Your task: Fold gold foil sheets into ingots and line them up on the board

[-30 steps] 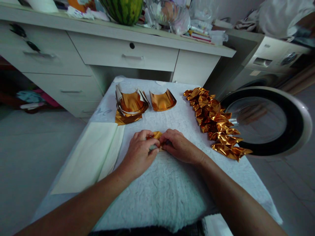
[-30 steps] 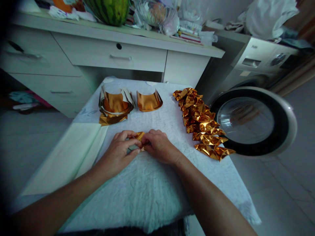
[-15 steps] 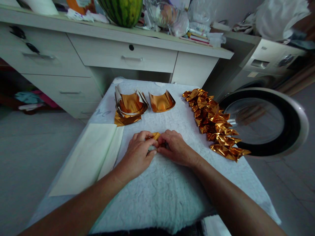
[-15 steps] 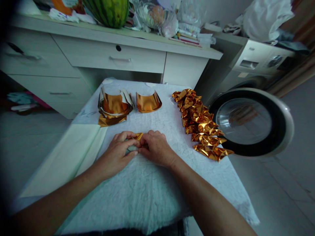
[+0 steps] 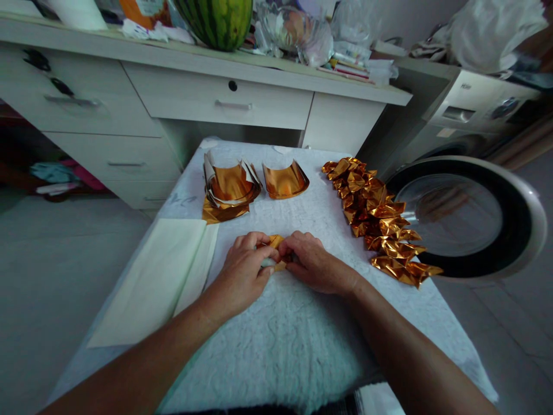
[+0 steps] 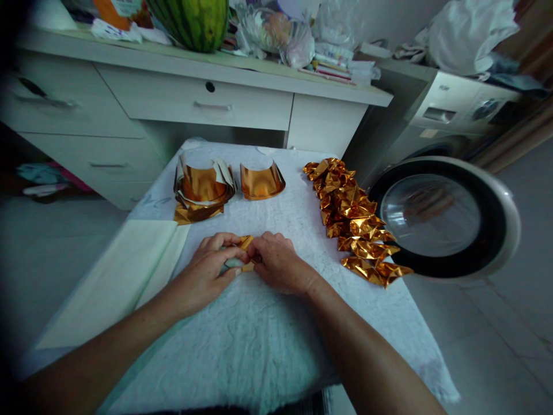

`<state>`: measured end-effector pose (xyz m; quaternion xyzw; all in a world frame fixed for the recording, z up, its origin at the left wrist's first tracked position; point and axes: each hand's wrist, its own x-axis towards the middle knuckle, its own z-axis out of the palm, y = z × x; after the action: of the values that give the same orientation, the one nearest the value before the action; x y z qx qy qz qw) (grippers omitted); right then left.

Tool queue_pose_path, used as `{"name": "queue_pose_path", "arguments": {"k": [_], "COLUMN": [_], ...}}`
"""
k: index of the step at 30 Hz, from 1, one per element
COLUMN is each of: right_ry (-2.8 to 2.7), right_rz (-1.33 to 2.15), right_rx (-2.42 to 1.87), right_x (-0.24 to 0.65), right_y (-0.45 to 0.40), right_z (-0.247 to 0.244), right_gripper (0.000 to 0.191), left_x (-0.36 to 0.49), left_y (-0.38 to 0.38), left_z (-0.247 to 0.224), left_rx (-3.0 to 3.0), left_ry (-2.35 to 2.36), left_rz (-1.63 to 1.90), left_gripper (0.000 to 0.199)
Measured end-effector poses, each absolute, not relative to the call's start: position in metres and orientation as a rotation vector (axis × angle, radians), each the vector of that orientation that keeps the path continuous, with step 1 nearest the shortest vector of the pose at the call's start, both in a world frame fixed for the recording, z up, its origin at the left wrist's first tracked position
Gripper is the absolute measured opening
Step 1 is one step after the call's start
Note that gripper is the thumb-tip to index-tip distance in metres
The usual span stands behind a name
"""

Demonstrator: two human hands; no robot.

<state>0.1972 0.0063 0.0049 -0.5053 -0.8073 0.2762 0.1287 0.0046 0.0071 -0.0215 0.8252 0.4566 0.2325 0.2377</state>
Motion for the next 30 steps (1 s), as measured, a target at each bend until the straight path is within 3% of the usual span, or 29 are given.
{"name": "queue_pose_path", "arguments": {"k": [8, 15, 30], "right_ry": [-2.381, -2.444, -2.659], "right_rz": [0.770, 0.690, 0.384], "right_rx": [-1.460, -1.341, -1.250], "right_x": [0.199, 0.201, 0.199], "right_y": [0.004, 0.004, -0.001], "right_z": [0.005, 0.009, 0.010], "right_gripper": [0.029, 0.014, 0.008], "left_x": [0.003, -0.002, -0.007], "left_y": [0.008, 0.009, 0.015], "left_z": [-0.018, -0.011, -0.007], "left_rx": [2.266, 2.350, 2.256], "left_ry": [1.223, 1.140, 1.182], "left_rz": [0.601, 0.564, 0.659], "left_gripper": [0.024, 0.023, 0.023]}}
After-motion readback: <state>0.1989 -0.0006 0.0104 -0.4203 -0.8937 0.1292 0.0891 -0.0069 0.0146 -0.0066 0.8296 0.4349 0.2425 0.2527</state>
